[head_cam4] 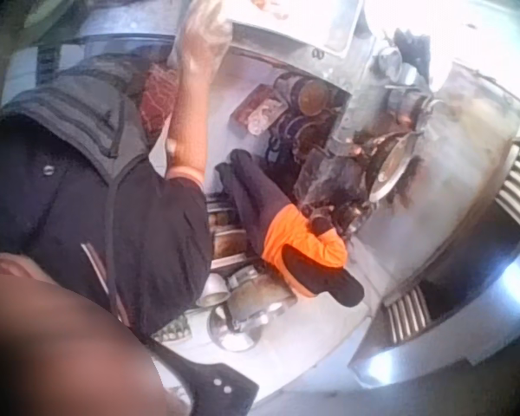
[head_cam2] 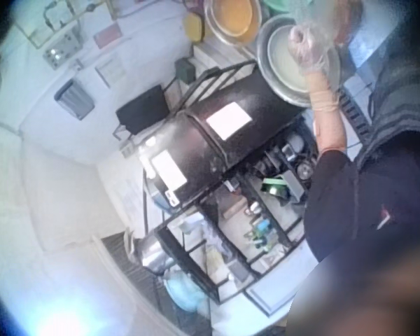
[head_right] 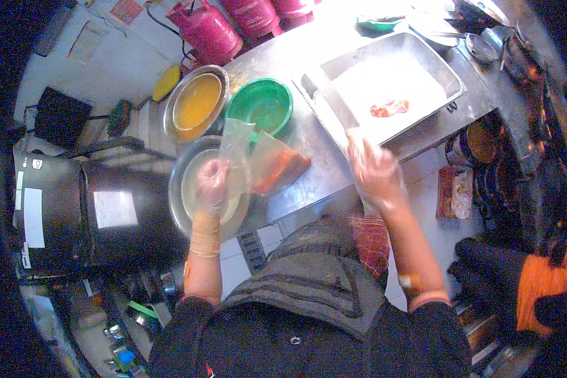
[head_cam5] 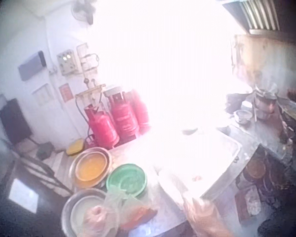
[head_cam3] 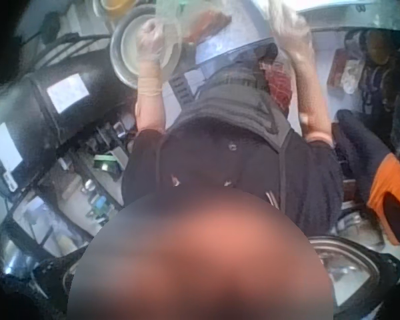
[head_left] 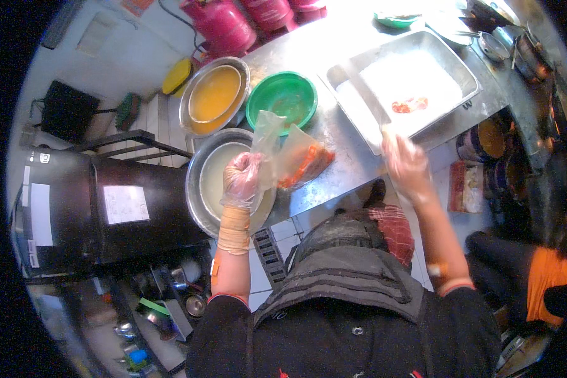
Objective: The person retrieves raw chicken pieces from a refrigerator, places them on a tray, and coats them in flour. They then dip the floured chicken into a liquid mixture and place it into a large pot of hot oil to fry. The person uses a ladle to manage the frying process.
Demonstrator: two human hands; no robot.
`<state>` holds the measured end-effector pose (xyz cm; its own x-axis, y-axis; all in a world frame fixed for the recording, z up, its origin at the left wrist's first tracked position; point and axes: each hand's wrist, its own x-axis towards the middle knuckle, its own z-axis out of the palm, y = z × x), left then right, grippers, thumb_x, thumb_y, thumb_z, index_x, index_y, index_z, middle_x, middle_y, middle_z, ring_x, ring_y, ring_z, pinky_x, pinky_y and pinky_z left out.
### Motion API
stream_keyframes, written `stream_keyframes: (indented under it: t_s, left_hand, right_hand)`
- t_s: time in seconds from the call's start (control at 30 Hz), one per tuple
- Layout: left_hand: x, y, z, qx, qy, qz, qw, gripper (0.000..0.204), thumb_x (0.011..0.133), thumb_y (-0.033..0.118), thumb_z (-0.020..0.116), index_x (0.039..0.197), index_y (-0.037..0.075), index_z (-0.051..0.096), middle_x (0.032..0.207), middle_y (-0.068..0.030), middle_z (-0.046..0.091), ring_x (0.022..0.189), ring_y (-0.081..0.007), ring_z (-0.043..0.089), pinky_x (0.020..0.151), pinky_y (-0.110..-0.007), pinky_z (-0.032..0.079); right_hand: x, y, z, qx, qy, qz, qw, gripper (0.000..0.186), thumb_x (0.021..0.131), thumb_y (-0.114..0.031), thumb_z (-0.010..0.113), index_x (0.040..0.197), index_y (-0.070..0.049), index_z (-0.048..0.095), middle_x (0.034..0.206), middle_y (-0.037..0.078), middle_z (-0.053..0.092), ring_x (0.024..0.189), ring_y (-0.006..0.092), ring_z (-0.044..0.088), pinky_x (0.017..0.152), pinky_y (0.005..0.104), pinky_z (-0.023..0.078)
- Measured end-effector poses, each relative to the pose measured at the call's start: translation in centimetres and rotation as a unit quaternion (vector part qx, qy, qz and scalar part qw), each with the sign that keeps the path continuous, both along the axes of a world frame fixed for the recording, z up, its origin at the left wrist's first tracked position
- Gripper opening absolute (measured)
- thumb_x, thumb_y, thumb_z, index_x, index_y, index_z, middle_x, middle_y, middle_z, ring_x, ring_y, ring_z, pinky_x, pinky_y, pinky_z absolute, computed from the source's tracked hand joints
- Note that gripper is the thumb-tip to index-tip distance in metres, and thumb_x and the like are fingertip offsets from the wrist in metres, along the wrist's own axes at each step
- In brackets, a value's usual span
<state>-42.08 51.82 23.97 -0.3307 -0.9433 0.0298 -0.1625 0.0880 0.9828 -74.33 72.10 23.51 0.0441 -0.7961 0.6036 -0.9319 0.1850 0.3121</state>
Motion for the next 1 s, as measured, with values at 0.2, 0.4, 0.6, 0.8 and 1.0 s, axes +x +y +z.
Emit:
stream_keyframes:
  t_s: [0.2,0.4,0.6,0.8,1.0]
  left_hand:
    - [-0.2,0.7,-0.3,-0.002,-0.006,0.041,0.999,0.005,0.099,0.007,0.070,0.098,0.002,0.068,0.094,0.0009,0.069,0.085,-0.0065,0.060,0.076,-0.023,0.050]
    - [-0.5,0.6,-1.0,0.165,0.198,0.052,0.965,0.009,0.094,0.004,0.069,0.103,0.000,0.067,0.109,-0.0111,0.073,0.094,-0.0175,0.068,0.085,-0.031,0.056]
    - [0.2,0.3,-1.8,0.200,0.247,0.054,0.947,0.013,0.093,0.004,0.069,0.104,-0.002,0.067,0.114,-0.0173,0.073,0.099,-0.0231,0.069,0.089,-0.037,0.058]
    - [0.7,1.3,-2.0,-0.048,0.098,0.040,0.993,0.012,0.096,0.005,0.066,0.105,-0.003,0.066,0.109,-0.0152,0.073,0.098,-0.0222,0.069,0.088,-0.035,0.058]
    - [1.2,1.6,-2.5,-0.079,0.104,0.051,0.990,0.011,0.098,0.004,0.064,0.106,-0.004,0.063,0.109,-0.0159,0.073,0.100,-0.0226,0.069,0.092,-0.036,0.056]
  right_hand:
    - [6.7,9.3,-6.5,0.193,-0.740,-0.012,0.644,0.032,0.106,-0.017,0.053,0.134,-0.003,0.061,0.113,0.012,0.072,0.100,0.0205,0.069,0.084,0.0351,0.057]
    - [6.0,2.1,-15.3,0.251,-0.583,-0.133,0.761,0.040,0.102,-0.030,0.055,0.133,-0.006,0.059,0.117,0.026,0.069,0.110,0.0426,0.067,0.090,0.0513,0.056]
    - [5.7,-6.8,-20.7,0.187,-0.457,-0.157,0.855,0.052,0.098,-0.023,0.058,0.145,-0.003,0.049,0.133,0.022,0.062,0.122,0.0400,0.062,0.098,0.0485,0.054]
    - [10.2,-10.4,-8.2,0.118,-0.411,0.142,0.893,0.044,0.093,-0.020,0.067,0.135,-0.008,0.062,0.135,0.018,0.062,0.125,0.0364,0.060,0.106,0.0449,0.050]
    - [12.1,-17.0,0.7,0.307,-0.210,0.349,0.860,0.030,0.091,-0.021,0.069,0.119,-0.008,0.071,0.124,0.014,0.066,0.115,0.0340,0.063,0.100,0.0428,0.052]
